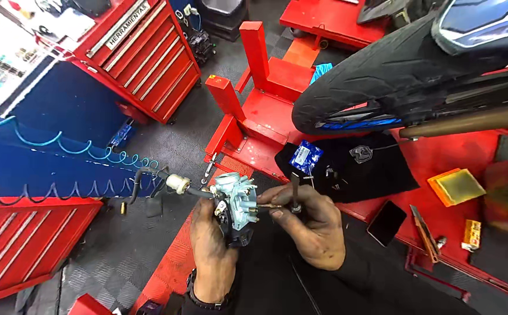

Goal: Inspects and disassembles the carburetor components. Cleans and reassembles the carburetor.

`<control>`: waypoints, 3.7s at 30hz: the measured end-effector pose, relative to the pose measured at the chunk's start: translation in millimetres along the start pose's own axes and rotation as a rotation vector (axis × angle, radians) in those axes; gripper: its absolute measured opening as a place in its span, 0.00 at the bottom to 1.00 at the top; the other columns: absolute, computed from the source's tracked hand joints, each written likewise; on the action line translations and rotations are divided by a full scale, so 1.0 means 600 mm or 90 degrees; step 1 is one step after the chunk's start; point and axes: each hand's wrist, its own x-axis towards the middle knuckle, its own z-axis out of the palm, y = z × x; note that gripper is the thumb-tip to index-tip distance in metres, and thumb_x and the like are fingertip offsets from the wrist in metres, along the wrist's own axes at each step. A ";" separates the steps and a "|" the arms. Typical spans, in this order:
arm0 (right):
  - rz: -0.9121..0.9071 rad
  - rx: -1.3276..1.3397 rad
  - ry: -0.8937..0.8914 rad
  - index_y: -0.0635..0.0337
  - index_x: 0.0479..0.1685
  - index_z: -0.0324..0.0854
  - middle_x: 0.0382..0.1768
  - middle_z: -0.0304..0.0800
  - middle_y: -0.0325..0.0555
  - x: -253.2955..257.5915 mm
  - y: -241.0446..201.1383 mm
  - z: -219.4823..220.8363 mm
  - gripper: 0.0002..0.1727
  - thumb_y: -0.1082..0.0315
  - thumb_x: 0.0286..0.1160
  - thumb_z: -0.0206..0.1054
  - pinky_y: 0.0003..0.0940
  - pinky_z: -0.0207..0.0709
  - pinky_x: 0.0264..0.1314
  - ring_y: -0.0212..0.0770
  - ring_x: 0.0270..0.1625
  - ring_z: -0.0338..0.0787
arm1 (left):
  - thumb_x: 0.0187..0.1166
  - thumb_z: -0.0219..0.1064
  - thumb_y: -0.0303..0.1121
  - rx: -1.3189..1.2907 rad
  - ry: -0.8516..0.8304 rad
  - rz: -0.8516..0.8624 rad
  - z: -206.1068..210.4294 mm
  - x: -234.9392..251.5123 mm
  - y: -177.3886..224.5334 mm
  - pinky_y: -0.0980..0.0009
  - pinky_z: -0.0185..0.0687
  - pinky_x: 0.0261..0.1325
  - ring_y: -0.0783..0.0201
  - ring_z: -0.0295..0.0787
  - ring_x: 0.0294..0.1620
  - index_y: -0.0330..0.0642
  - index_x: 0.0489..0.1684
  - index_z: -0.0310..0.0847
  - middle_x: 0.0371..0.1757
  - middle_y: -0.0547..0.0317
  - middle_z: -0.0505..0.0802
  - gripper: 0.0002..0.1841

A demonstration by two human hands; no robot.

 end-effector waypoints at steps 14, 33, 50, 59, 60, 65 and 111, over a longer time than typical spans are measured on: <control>-0.034 -0.118 -0.032 0.62 0.42 0.88 0.51 0.91 0.48 0.006 0.011 0.011 0.06 0.74 0.69 0.76 0.34 0.92 0.46 0.41 0.49 0.92 | 0.93 0.49 0.39 0.082 -0.102 0.143 -0.010 0.009 0.022 0.69 0.90 0.32 0.67 0.90 0.31 0.44 0.52 0.84 0.34 0.56 0.91 0.16; -0.112 -0.291 -0.109 0.62 0.42 0.87 0.37 0.89 0.40 0.002 0.006 -0.009 0.11 0.63 0.83 0.65 0.26 0.85 0.38 0.30 0.37 0.88 | 0.94 0.46 0.38 0.152 -0.129 0.274 -0.005 0.002 0.032 0.73 0.90 0.38 0.70 0.90 0.36 0.46 0.49 0.84 0.40 0.62 0.91 0.17; -0.104 -0.362 -0.096 0.61 0.38 0.88 0.32 0.91 0.41 -0.019 0.015 -0.015 0.13 0.61 0.84 0.65 0.29 0.87 0.40 0.32 0.36 0.90 | 0.93 0.44 0.33 0.208 -0.102 0.304 -0.007 -0.004 0.015 0.74 0.91 0.40 0.71 0.91 0.37 0.39 0.51 0.80 0.39 0.62 0.92 0.16; -0.136 -0.285 -0.141 0.65 0.48 0.87 0.39 0.93 0.51 -0.021 0.031 -0.020 0.09 0.69 0.82 0.64 0.39 0.88 0.43 0.42 0.40 0.93 | 0.91 0.38 0.27 0.279 -0.217 0.375 -0.038 0.033 0.026 0.81 0.82 0.59 0.82 0.85 0.51 0.47 0.50 0.77 0.45 0.79 0.89 0.17; -0.135 -0.288 -0.144 0.65 0.49 0.88 0.39 0.93 0.51 -0.021 0.031 -0.022 0.10 0.69 0.81 0.64 0.39 0.88 0.42 0.42 0.40 0.93 | 0.91 0.39 0.27 0.276 -0.220 0.372 -0.035 0.032 0.026 0.81 0.82 0.58 0.82 0.86 0.51 0.48 0.49 0.78 0.45 0.79 0.90 0.17; -0.142 -0.335 -0.117 0.62 0.53 0.87 0.44 0.94 0.49 -0.029 0.027 -0.024 0.11 0.67 0.83 0.65 0.37 0.90 0.48 0.40 0.45 0.94 | 0.93 0.39 0.29 0.275 -0.132 0.308 -0.001 -0.007 0.017 0.77 0.90 0.43 0.75 0.90 0.40 0.39 0.53 0.76 0.41 0.68 0.90 0.16; -0.320 -0.258 -0.062 0.59 0.51 0.90 0.40 0.88 0.42 0.133 -0.102 0.111 0.14 0.58 0.78 0.73 0.22 0.78 0.29 0.28 0.30 0.82 | 0.76 0.74 0.34 0.124 -0.356 0.397 -0.040 0.023 0.115 0.70 0.91 0.53 0.71 0.93 0.47 0.42 0.55 0.79 0.44 0.61 0.94 0.14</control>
